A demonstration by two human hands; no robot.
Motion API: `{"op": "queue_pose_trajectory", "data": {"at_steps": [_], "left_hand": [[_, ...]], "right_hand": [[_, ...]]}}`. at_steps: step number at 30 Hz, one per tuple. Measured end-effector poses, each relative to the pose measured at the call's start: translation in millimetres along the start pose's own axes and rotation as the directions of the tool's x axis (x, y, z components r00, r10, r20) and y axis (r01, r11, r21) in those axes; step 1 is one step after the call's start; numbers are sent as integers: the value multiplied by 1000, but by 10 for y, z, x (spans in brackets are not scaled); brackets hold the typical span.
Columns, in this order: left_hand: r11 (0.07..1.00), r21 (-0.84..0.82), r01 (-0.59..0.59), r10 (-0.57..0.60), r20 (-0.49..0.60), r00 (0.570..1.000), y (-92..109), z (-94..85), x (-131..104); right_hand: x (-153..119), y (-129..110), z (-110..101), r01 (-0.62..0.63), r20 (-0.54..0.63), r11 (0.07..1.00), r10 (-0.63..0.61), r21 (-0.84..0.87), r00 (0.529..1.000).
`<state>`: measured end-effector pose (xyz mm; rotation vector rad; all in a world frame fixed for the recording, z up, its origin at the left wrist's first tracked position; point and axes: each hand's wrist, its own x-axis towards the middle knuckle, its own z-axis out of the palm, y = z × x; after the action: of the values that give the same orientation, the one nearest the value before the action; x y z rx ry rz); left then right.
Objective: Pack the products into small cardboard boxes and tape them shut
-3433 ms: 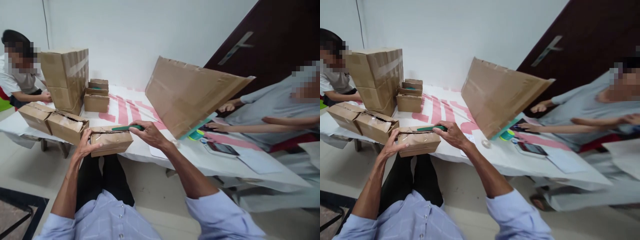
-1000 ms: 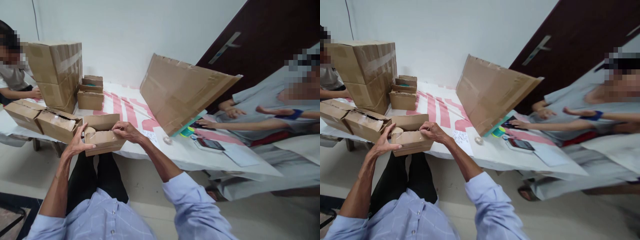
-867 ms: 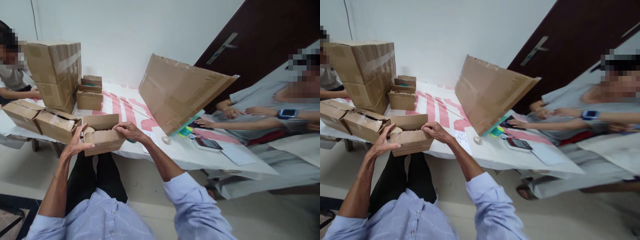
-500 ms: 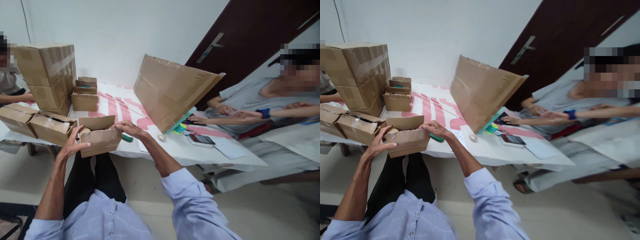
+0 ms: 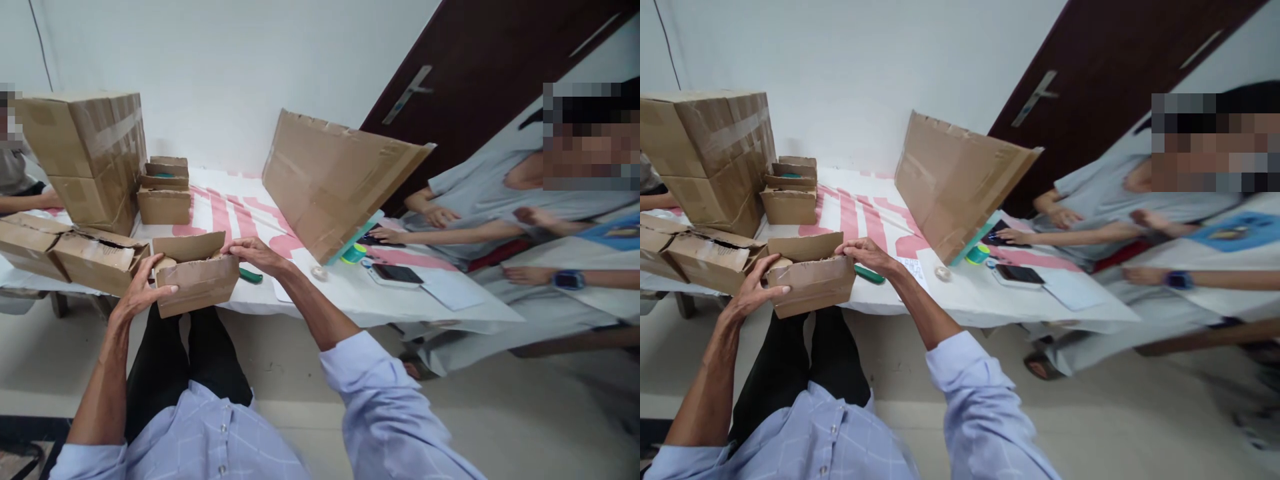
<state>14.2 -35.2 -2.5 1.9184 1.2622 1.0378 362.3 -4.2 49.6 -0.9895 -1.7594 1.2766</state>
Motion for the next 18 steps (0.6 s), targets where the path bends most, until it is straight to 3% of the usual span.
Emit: {"op": "queue_pose_trajectory", "data": {"at_steps": [8,18], "left_hand": [[999,-26,18,-18,4,1000,66,-21,0],[993,-72,89,-91,-19,996,67,-18,56]], "right_hand": [[15,25,-44,-54,-17,996,56,75,998],[53,40,-40,-15,-13,1000,15,3,1000]]}}
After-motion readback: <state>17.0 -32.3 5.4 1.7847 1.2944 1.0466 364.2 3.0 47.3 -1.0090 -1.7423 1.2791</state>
